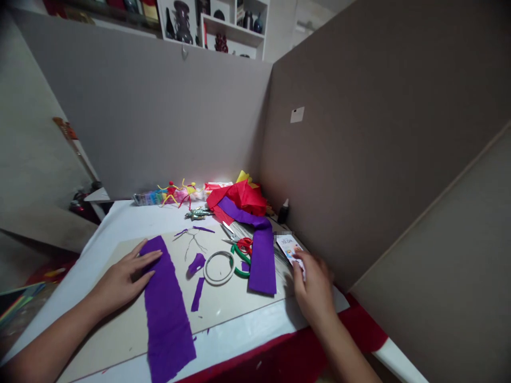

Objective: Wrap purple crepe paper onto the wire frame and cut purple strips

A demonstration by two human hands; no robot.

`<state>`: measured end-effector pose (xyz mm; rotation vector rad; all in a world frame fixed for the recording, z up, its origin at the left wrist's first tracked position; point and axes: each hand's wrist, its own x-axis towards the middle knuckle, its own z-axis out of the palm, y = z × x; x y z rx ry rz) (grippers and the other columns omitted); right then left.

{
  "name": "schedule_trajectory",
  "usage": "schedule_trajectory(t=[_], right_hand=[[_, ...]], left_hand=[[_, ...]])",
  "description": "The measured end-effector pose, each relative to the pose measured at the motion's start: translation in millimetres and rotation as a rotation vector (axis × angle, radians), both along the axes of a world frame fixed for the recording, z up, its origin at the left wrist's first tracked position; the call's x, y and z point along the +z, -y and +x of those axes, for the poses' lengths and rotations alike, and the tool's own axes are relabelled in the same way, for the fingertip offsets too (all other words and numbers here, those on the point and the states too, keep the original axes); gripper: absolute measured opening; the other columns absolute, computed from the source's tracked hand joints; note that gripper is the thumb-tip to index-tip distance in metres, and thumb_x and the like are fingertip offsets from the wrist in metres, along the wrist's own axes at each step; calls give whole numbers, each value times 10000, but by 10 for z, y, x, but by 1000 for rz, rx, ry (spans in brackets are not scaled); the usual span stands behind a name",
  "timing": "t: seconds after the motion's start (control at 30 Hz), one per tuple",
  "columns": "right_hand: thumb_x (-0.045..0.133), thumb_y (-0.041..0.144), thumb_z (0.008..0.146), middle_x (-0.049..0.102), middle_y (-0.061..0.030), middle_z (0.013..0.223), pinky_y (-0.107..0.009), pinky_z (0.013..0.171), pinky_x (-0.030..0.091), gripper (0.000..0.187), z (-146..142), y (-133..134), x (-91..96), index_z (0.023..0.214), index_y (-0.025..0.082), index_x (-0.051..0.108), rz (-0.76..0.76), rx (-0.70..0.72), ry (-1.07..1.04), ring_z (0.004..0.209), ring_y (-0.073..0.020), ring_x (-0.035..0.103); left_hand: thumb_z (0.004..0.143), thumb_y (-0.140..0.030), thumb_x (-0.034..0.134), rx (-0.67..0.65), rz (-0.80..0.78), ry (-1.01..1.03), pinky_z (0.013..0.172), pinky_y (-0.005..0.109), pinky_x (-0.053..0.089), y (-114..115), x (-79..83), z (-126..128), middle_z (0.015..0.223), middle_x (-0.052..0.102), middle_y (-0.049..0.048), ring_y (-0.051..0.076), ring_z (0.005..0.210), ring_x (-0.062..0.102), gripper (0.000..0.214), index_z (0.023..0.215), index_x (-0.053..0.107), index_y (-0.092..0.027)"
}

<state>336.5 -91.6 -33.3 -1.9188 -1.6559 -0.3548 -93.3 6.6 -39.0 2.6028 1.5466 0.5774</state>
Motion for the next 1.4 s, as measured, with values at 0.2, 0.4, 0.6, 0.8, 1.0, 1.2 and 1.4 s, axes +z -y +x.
schedule_trajectory(t=[0.2, 0.4, 0.6, 0.8, 1.0, 1.2, 1.4], right_hand=[[357, 317, 869, 631, -136, 973, -454, 807, 360, 275, 349, 111, -183, 972, 183, 574, -28, -108, 31, 967, -311, 524], [467, 356, 811, 598, -126, 1102, -425, 813, 381, 366, 364, -95, -193, 1134, 184, 488, -84, -59, -5, 1019, -303, 523], [497, 295, 759, 581, -131, 1081, -340, 797, 437, 452, 433, -68, -193, 1180, 149, 423, -127, 2, -63, 947, -255, 574], [500, 322, 772, 560, -141, 1105, -386, 816, 437, 444, 404, 11, -201, 1178, 151, 440, -102, -33, -67, 956, -279, 560], [403, 361, 869, 562, -137, 1107, -401, 898, 412, 349, 477, 138, -281, 1134, 152, 487, -19, -60, -45, 1031, -270, 515], [355, 328, 885, 500, -153, 1122, -447, 921, 388, 331, 535, 162, -399, 1067, 152, 568, 24, -87, 1, 1070, -283, 460], [354, 337, 889, 472, -180, 1152, -478, 945, 361, 350, 525, 142, -423, 1035, 121, 588, 20, -102, 12, 1082, -301, 436]], left_hand=[[837, -388, 431, -13, -40, -50, 1077, 421, 307, -75, -95, 25, 1259, 571, -13, 254, 1359, 199, 423, 1181, 611, -218], [832, -428, 431, 19, -18, -87, 1067, 415, 330, -87, -98, -1, 1243, 581, -28, 263, 1362, 186, 425, 1147, 638, -231], [825, -412, 435, 69, -14, -80, 1063, 414, 343, -95, -127, -15, 1208, 606, -42, 261, 1359, 201, 406, 1120, 656, -242], [830, -436, 430, 80, -32, -59, 1065, 412, 342, -103, -145, -28, 1209, 603, -49, 260, 1360, 199, 415, 1125, 652, -247], [825, -499, 414, 81, -52, -70, 1075, 454, 316, -101, -139, -23, 1206, 604, -42, 279, 1365, 167, 459, 1111, 661, -239], [819, -512, 405, 69, -21, -89, 1071, 459, 321, -153, -222, -49, 1207, 606, -28, 274, 1362, 183, 474, 1103, 665, -235], [805, -490, 418, 58, -15, -106, 1060, 464, 332, -187, -276, -84, 1239, 580, -23, 270, 1363, 180, 471, 1114, 658, -227]])
